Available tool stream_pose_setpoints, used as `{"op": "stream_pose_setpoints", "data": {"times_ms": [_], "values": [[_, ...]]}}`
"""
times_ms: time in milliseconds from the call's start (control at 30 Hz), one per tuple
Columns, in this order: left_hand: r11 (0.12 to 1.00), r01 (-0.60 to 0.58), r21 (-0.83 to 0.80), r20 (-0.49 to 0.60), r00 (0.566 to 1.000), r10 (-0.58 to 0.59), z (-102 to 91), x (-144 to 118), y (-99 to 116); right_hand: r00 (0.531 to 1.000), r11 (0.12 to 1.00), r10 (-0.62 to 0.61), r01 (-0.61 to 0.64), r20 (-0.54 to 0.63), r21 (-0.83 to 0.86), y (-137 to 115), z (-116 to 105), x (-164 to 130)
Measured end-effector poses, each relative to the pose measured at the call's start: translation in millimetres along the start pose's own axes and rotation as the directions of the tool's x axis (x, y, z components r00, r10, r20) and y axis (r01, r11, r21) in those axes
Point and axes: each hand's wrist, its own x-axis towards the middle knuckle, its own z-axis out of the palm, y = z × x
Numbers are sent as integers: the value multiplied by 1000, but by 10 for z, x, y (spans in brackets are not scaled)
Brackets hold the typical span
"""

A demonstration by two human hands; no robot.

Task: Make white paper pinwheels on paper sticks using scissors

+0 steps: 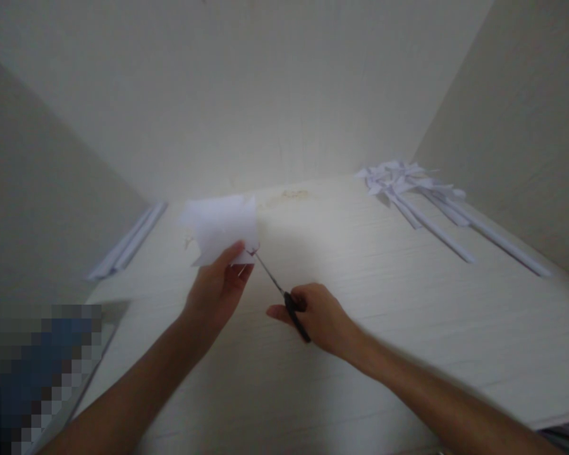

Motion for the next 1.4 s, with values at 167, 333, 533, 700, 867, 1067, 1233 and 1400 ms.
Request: {"op": "stream_pose_setpoints", "data": {"times_ms": [167, 333, 533, 700, 867, 1067, 1233, 1400], "values": [[1000, 13, 0, -11, 1000, -13, -11, 8, 12, 1000, 1000, 15, -14, -7, 28, 27, 7, -1], [999, -32, -39, -25, 999, 31, 2, 26, 74, 999, 986, 1, 7, -43, 169, 43, 35, 22], [1000, -6, 5, 54, 999, 5, 13, -95, -141, 927, 850, -93, 264, -364, 456, 45, 99, 91], [990, 123, 70, 144, 981, -132, -16, -233, -382, 868, 804, 4, 293, -496, 518, 27, 93, 85], [994, 103, 38, 244, 964, -109, -95, -71, -277, 831, 811, 41, 296, -554, 504, 41, -30, 120], [970, 199, 136, 298, 926, -232, -234, 195, -51, 897, 844, 18, 223, -442, 487, 114, -183, 154], [908, 91, 408, 312, 921, -233, -275, 190, -59, 906, 855, -3, 222, -424, 468, 130, -210, 153], [821, -11, 570, 337, 915, -221, -206, 45, -71, 812, 785, 40, 335, -582, 522, 132, -196, 172]]}}
